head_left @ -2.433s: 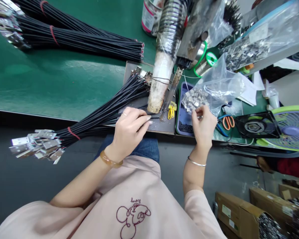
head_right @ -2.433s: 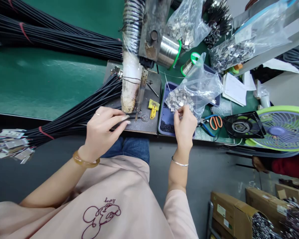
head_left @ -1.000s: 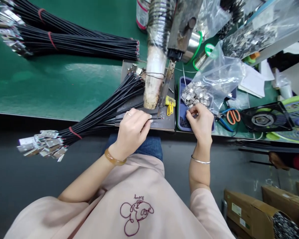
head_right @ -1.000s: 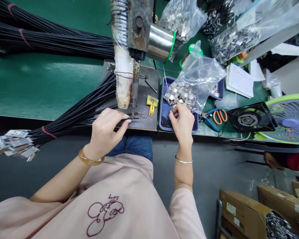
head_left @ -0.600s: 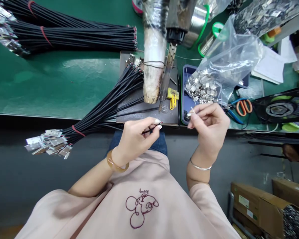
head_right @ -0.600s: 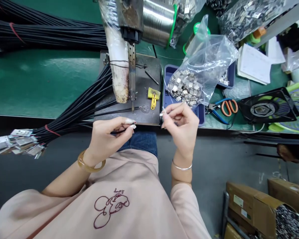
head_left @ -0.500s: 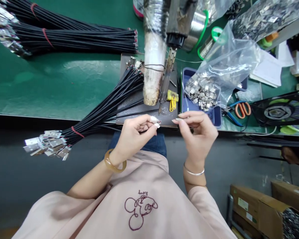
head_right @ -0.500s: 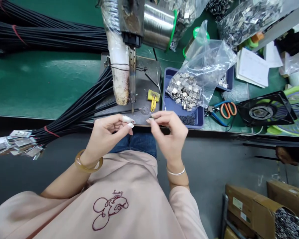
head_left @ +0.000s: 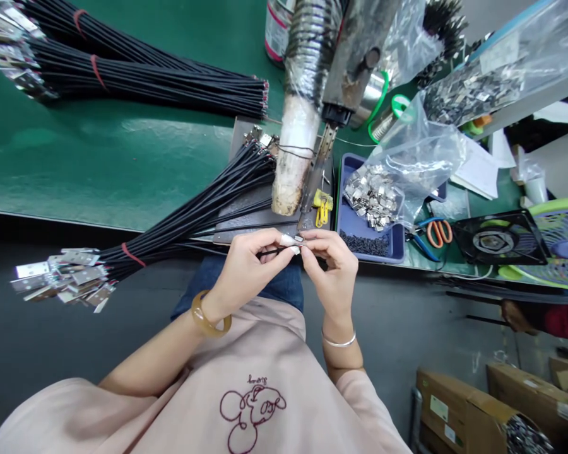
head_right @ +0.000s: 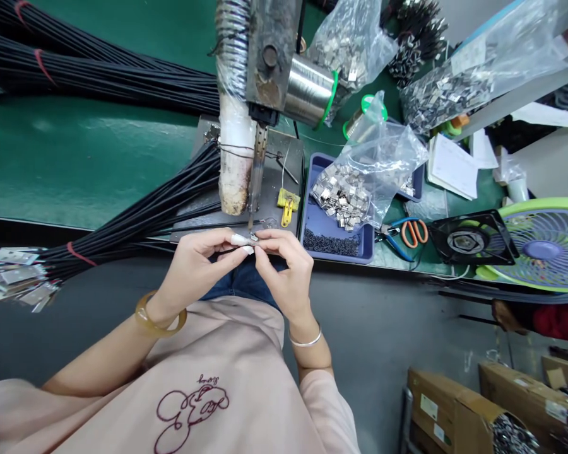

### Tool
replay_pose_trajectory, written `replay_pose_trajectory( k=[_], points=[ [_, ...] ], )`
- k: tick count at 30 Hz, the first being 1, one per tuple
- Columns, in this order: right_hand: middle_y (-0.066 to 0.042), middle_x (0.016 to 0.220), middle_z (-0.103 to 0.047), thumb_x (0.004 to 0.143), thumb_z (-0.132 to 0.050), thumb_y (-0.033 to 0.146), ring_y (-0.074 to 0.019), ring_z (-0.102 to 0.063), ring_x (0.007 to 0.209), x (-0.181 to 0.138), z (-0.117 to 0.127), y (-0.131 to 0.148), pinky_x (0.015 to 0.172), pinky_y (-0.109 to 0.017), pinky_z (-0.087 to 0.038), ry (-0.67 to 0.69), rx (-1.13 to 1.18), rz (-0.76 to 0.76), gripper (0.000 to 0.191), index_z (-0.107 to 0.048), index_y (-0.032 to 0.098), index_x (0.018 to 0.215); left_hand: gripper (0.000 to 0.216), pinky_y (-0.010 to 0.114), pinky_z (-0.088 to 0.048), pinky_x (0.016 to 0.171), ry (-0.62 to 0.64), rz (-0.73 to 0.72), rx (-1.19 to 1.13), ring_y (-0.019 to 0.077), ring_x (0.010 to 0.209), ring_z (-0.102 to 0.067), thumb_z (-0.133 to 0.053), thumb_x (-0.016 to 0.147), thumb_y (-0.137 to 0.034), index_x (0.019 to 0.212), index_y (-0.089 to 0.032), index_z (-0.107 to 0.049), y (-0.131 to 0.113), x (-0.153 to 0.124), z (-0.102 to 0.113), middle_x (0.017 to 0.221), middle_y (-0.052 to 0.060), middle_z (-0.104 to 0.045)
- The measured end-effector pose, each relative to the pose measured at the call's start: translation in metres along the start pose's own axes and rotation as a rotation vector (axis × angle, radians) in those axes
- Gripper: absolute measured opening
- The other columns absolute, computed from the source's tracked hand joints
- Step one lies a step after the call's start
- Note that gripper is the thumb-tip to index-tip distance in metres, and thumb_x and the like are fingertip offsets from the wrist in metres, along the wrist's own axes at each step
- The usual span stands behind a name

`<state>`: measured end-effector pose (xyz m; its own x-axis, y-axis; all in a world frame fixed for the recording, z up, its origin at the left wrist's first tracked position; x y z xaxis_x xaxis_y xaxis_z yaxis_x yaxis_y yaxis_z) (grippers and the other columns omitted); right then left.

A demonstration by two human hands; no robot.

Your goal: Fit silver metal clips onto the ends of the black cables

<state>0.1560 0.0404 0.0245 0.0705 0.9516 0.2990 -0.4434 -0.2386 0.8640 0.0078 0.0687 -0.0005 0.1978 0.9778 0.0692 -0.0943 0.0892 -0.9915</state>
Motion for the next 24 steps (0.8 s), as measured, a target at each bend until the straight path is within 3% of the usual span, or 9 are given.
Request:
replay_pose_trajectory(
  k=[3, 9, 13, 16, 21, 24],
  points=[
    [-0.003, 0.102, -0.076, 0.09, -0.065, 0.018, -0.019, -0.073, 0.095, -0.003, 0.0, 0.006, 0.082, -0.036, -0.064, -0.054, -0.099, 0.082, 0.01, -0.071, 0.026, 0.088, 0.01, 0.021, -0.046, 0.054, -0.016, -0.036, 0.047, 0.0104, 0.057, -0.057, -0.068, 0.086, -0.022, 0.079, -0.015, -0.072, -0.004, 0.0, 0.002, 0.068, 0.002, -0.069],
    [-0.004, 0.107, -0.077, 0.093, -0.06, 0.014, -0.022, -0.076, 0.1, -0.01, 0.008, 0.018, 0.088, -0.044, -0.065, -0.188, -0.242, 0.27, 0.02, -0.069, 0.029, 0.104, 0.013, 0.022, -0.055, 0.062, 0.076, 0.104, -0.236, 0.0124, 0.061, -0.064, -0.069, 0.085, -0.025, 0.078, -0.015, -0.074, 0.003, 0.005, -0.001, 0.066, 0.002, -0.07],
    [-0.003, 0.107, -0.079, 0.092, -0.061, 0.011, -0.0217, -0.078, 0.095, -0.016, 0.013, 0.027, 0.08, -0.041, -0.067, -0.229, -0.273, 0.379, 0.029, -0.065, 0.032, 0.112, 0.007, 0.024, -0.058, 0.071, 0.035, 0.139, -0.321, 0.0141, 0.071, -0.068, -0.074, 0.078, -0.02, 0.074, -0.015, -0.076, 0.006, 0.007, 0.001, 0.076, 0.004, -0.075],
    [-0.002, 0.104, -0.08, 0.088, -0.068, 0.01, -0.0201, -0.078, 0.091, -0.018, 0.006, 0.03, 0.078, -0.036, -0.067, -0.183, -0.311, 0.465, 0.031, -0.066, 0.031, 0.111, 0.004, 0.022, -0.054, 0.062, -0.019, 0.159, -0.298, 0.0123, 0.064, -0.064, -0.073, 0.074, -0.018, 0.073, -0.014, -0.073, 0.01, 0.008, 0.004, 0.071, 0.002, -0.071],
    [-0.005, 0.105, -0.078, 0.093, -0.06, 0.014, -0.0209, -0.078, 0.095, -0.01, 0.003, 0.007, 0.079, -0.039, -0.067, -0.162, -0.13, 0.26, 0.017, -0.063, 0.028, 0.103, 0.009, 0.021, -0.047, 0.054, -0.013, 0.151, -0.249, 0.0118, 0.059, -0.057, -0.069, 0.077, -0.023, 0.074, -0.014, -0.073, 0.011, 0.009, 0.002, 0.061, 0.0, -0.063],
    [-0.005, 0.106, -0.079, 0.092, -0.063, 0.014, -0.021, -0.077, 0.098, -0.008, 0.001, 0.006, 0.083, -0.04, -0.066, -0.146, -0.15, 0.269, 0.013, -0.062, 0.026, 0.097, 0.012, 0.022, -0.044, 0.054, -0.006, 0.137, -0.222, 0.0113, 0.058, -0.054, -0.067, 0.079, -0.024, 0.073, -0.014, -0.072, 0.01, 0.01, 0.0, 0.06, 0.0, -0.06]
  ],
)
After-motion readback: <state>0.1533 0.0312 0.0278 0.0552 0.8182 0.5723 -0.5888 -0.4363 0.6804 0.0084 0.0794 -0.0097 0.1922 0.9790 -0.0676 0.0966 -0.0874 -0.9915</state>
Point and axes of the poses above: each hand's wrist, its own x-axis towards the middle knuckle, its own z-axis out of the back of the hand, y = z × x, the point moved 8 cm from there along x, towards the middle knuckle
